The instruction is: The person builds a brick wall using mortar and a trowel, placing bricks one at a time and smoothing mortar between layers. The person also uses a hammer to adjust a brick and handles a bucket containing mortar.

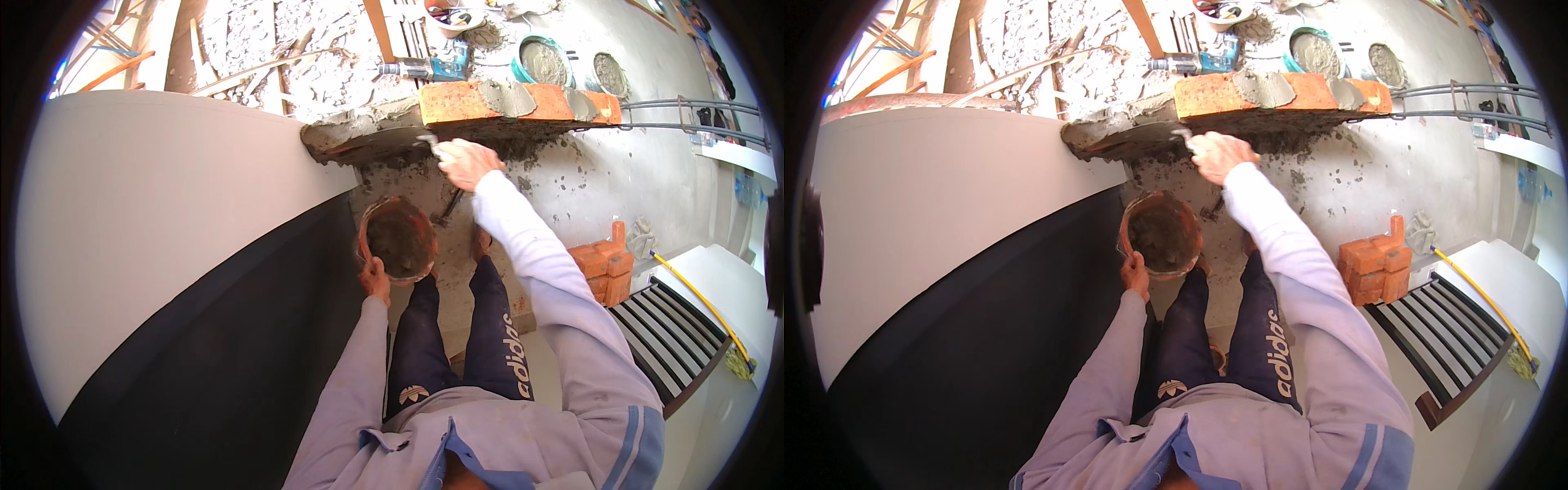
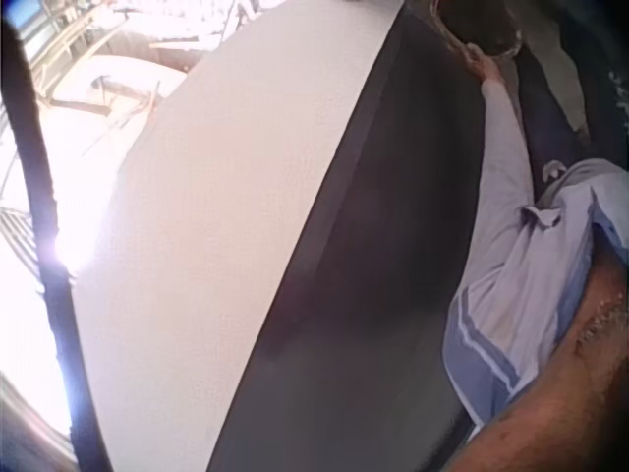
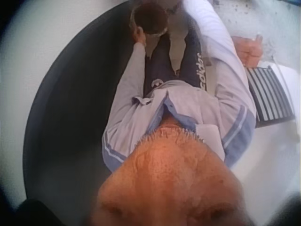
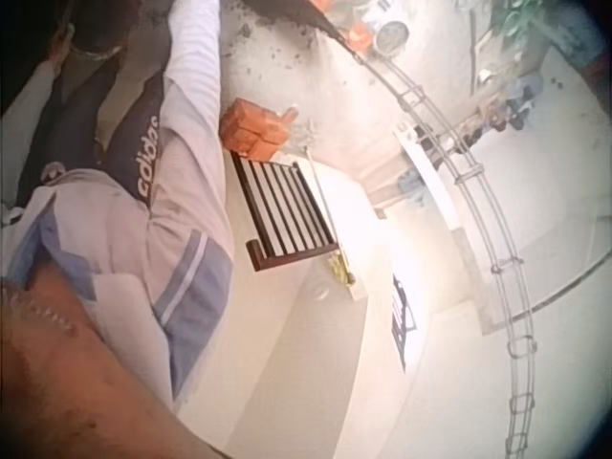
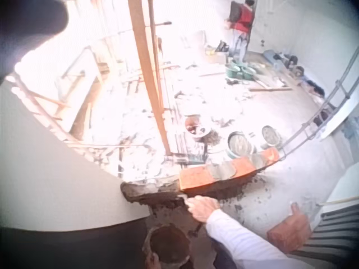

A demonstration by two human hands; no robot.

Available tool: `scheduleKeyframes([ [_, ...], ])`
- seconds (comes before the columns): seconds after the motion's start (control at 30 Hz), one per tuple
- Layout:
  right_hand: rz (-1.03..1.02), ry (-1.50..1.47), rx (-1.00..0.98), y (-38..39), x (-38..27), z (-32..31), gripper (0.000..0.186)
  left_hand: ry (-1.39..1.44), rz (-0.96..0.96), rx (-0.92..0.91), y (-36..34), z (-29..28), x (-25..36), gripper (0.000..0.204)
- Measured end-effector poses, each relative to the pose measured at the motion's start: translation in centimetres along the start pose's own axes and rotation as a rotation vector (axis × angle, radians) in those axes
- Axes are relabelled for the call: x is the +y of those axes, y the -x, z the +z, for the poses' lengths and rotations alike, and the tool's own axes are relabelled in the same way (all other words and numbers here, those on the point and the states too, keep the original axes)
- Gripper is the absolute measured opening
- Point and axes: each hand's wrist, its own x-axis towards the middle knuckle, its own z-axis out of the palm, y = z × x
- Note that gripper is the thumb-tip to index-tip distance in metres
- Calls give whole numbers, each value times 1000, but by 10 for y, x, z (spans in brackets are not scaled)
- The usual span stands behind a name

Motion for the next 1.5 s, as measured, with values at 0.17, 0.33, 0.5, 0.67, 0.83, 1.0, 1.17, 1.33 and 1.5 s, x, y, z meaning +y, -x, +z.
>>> scheduleKeyframes([
  [0.17, 230, -88, -23, 98, 39, -25, 31, 31, -68, -18, -54, 27, -14, 56],
  [0.33, 279, -403, -132, 189, 38, 75, 33, 224, -168, -106, -132, 38, -44, 65],
  [0.5, 587, -713, -181, 239, 51, 143, 34, 734, -198, -124, -159, 111, -45, 52],
  [0.67, 436, -683, -80, 229, 60, 158, 37, 1108, -219, -184, -234, 134, -91, 41],
  [0.83, 34, -514, -79, 191, 71, 214, 33, 144, -32, -662, -196, 179, -113, 29],
  [1.0, 509, -671, -129, 184, 69, 228, 32, -216, -206, -372, -140, 131, -123, 35],
  [1.17, 981, -822, 425, 342, 139, 153, 34, -1469, 617, -1034, 4, 97, -63, 51],
  [1.33, 1755, -689, 661, 491, 245, 149, 43, -1626, 849, -970, 91, 46, -34, 60],
  [1.5, 1990, -465, 1010, 598, 388, 165, 52, -1595, 655, -955, 144, 83, -36, 62],
])
